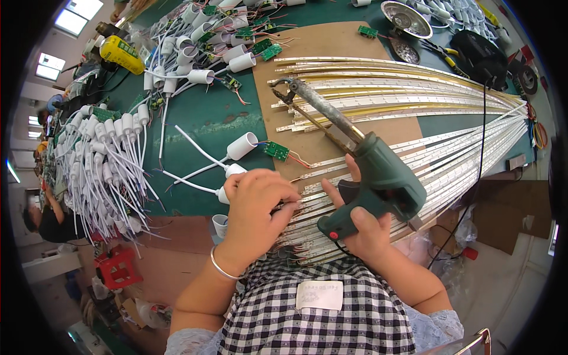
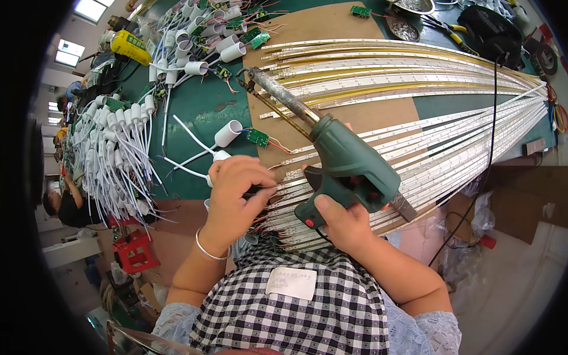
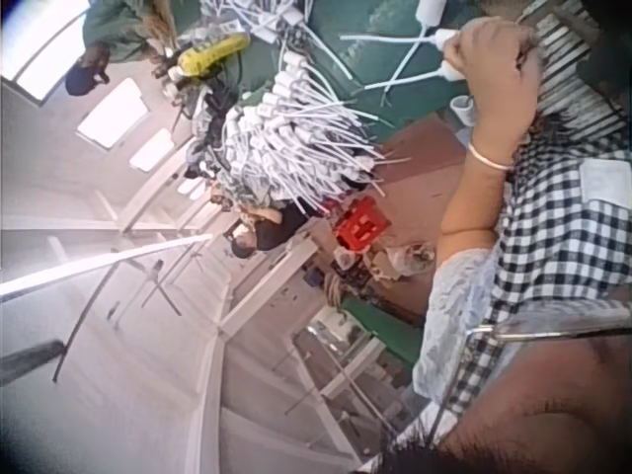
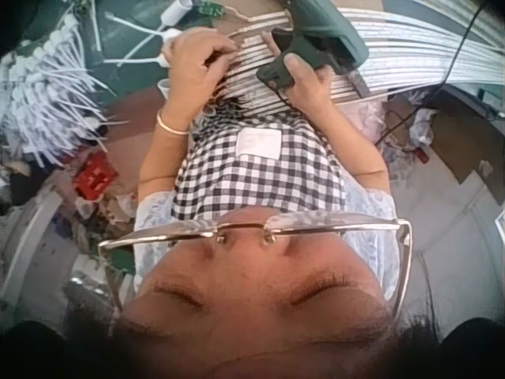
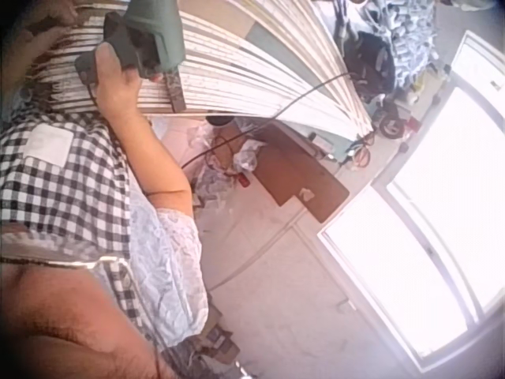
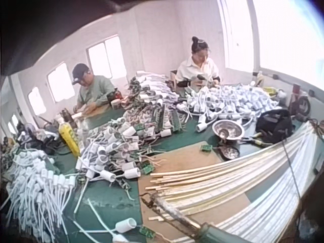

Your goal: The person uses a soldering iron to attach wires to small green circuit boards. They pick up a board, apply the soldering iron to the connection points, and then place the finished unit on the table. The process is repeated for multiple units.

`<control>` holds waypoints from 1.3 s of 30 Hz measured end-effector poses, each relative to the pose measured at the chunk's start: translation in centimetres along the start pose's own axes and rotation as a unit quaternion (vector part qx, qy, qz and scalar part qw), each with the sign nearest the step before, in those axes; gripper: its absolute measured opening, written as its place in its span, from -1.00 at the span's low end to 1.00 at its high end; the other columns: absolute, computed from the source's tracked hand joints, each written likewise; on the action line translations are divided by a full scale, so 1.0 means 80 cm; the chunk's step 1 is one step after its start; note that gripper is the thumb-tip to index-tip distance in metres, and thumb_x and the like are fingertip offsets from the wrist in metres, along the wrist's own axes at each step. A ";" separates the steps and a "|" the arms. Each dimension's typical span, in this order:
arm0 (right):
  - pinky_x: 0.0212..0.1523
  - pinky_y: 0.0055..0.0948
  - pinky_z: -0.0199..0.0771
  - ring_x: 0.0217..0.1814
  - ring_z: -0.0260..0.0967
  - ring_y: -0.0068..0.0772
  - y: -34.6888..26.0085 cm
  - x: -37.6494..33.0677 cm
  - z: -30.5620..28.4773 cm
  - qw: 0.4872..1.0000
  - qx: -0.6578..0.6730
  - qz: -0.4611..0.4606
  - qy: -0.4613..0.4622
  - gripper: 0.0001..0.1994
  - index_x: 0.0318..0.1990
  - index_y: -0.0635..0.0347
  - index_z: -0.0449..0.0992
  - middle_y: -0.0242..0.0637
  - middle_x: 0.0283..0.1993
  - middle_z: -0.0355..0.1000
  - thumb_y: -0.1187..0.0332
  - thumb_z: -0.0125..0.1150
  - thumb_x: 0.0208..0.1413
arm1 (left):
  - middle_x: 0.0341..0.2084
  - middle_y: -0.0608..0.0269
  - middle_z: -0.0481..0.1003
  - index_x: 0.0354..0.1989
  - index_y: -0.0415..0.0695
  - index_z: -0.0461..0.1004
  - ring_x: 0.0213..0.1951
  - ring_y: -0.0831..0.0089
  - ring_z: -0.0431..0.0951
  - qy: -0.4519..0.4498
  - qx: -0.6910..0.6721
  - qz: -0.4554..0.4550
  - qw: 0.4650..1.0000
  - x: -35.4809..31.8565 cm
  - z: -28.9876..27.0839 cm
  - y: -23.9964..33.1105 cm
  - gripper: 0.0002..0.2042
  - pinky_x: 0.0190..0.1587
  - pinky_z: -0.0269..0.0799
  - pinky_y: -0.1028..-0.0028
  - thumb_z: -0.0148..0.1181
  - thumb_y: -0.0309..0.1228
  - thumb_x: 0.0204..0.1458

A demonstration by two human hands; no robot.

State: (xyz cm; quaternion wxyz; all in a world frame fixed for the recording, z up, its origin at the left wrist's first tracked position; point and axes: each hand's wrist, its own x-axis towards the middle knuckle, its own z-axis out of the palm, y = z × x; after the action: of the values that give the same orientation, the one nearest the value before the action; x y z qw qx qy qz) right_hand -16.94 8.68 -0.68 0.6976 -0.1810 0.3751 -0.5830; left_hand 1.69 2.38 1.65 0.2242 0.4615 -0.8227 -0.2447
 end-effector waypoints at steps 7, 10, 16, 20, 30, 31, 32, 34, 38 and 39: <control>0.33 0.17 -0.03 0.48 -0.31 -0.29 0.001 0.001 -0.001 1.000 -0.018 -0.009 0.001 -0.27 0.33 0.00 -0.07 -0.23 0.39 -0.14 0.39 0.18 0.02 | -0.48 0.42 0.46 -0.45 0.00 0.49 -0.25 0.40 0.44 0.036 0.022 0.041 0.998 0.002 0.010 0.000 -0.87 -0.05 0.02 0.27 0.31 -0.43 -0.21; 0.33 0.17 -0.02 0.48 -0.31 -0.30 0.004 0.003 -0.001 1.000 -0.009 -0.028 -0.007 -0.27 0.32 -0.01 -0.07 -0.23 0.39 -0.14 0.39 0.19 0.02 | -0.46 0.44 0.46 -0.45 0.00 0.49 -0.26 0.41 0.42 0.024 0.051 0.058 0.997 0.001 0.012 -0.004 -0.87 -0.08 0.02 0.27 0.30 -0.43 -0.21; 0.34 0.17 -0.04 0.48 -0.32 -0.30 0.006 0.003 -0.003 0.999 -0.022 -0.034 -0.010 -0.27 0.32 0.01 -0.06 -0.23 0.39 -0.14 0.40 0.18 0.01 | -0.50 0.45 0.40 -0.49 0.00 0.46 -0.29 0.40 0.37 0.041 0.094 0.057 0.993 0.005 0.018 -0.001 -0.89 -0.11 0.04 0.28 0.28 -0.45 -0.21; 0.34 0.17 -0.06 0.49 -0.33 -0.29 0.009 0.003 -0.007 0.998 -0.044 -0.049 -0.009 -0.28 0.32 0.04 -0.06 -0.23 0.40 -0.16 0.42 0.17 0.01 | -0.54 0.44 0.35 -0.53 0.01 0.43 -0.32 0.39 0.35 0.039 0.102 0.047 0.993 0.008 0.019 0.003 -0.87 -0.12 0.04 0.28 0.26 -0.47 -0.26; 0.34 0.16 -0.07 0.49 -0.34 -0.28 0.009 0.001 -0.003 0.998 -0.048 -0.034 0.004 -0.30 0.31 0.05 -0.05 -0.22 0.40 -0.16 0.45 0.14 0.02 | -0.56 0.42 0.34 -0.57 -0.02 0.43 -0.34 0.38 0.35 0.041 0.113 0.059 0.991 0.012 0.024 -0.004 -0.87 -0.15 0.06 0.30 0.26 -0.50 -0.31; 0.34 0.16 -0.07 0.49 -0.34 -0.28 0.008 0.001 -0.003 0.998 -0.047 -0.034 0.006 -0.30 0.31 0.04 -0.05 -0.23 0.40 -0.16 0.46 0.13 0.01 | -0.57 0.42 0.34 -0.57 -0.02 0.43 -0.35 0.37 0.36 0.044 0.109 0.065 0.991 0.013 0.023 -0.004 -0.86 -0.16 0.05 0.31 0.26 -0.51 -0.32; 0.33 0.16 -0.04 0.48 -0.30 -0.28 0.006 0.000 -0.001 0.998 -0.041 -0.035 0.010 -0.30 0.31 0.05 -0.05 -0.22 0.39 -0.14 0.45 0.13 0.01 | -0.56 0.42 0.34 -0.57 -0.02 0.44 -0.34 0.38 0.35 0.040 0.110 0.065 0.991 0.012 0.023 -0.004 -0.87 -0.15 0.06 0.30 0.26 -0.50 -0.31; 0.30 0.15 0.05 0.45 -0.19 -0.27 0.000 -0.003 0.005 0.999 -0.027 -0.037 0.018 -0.30 0.31 0.06 -0.04 -0.18 0.37 -0.09 0.42 0.12 0.00 | -0.53 0.43 0.34 -0.55 -0.02 0.45 -0.33 0.39 0.34 0.032 0.109 0.063 0.991 0.012 0.022 -0.003 -0.89 -0.12 0.09 0.28 0.26 -0.47 -0.28; 0.11 -0.04 0.33 0.25 0.19 -0.26 -0.033 -0.036 -0.002 0.998 -0.052 0.012 0.013 -0.27 0.32 0.09 -0.06 -0.03 0.18 0.16 0.31 0.14 -0.01 | -0.53 0.42 0.34 -0.55 -0.02 0.46 -0.33 0.39 0.35 0.033 0.106 0.062 0.992 0.010 0.022 -0.006 -0.89 -0.10 0.10 0.27 0.26 -0.47 -0.27; -0.03 -0.19 0.38 0.03 0.30 -0.29 -0.036 -0.052 -0.018 0.988 -0.152 0.011 0.021 -0.32 0.28 0.14 0.01 -0.04 0.04 0.25 0.23 0.15 0.00 | -0.53 0.42 0.34 -0.54 -0.02 0.46 -0.32 0.39 0.35 0.033 0.104 0.062 0.992 0.010 0.022 -0.008 -0.89 -0.10 0.10 0.27 0.26 -0.47 -0.27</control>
State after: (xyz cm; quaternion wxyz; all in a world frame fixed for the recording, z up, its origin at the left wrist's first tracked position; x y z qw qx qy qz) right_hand -20.12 12.14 1.70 0.6602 -0.2691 0.4757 -0.5152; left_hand 0.69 1.78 0.04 0.2170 0.4384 -0.8628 -0.1280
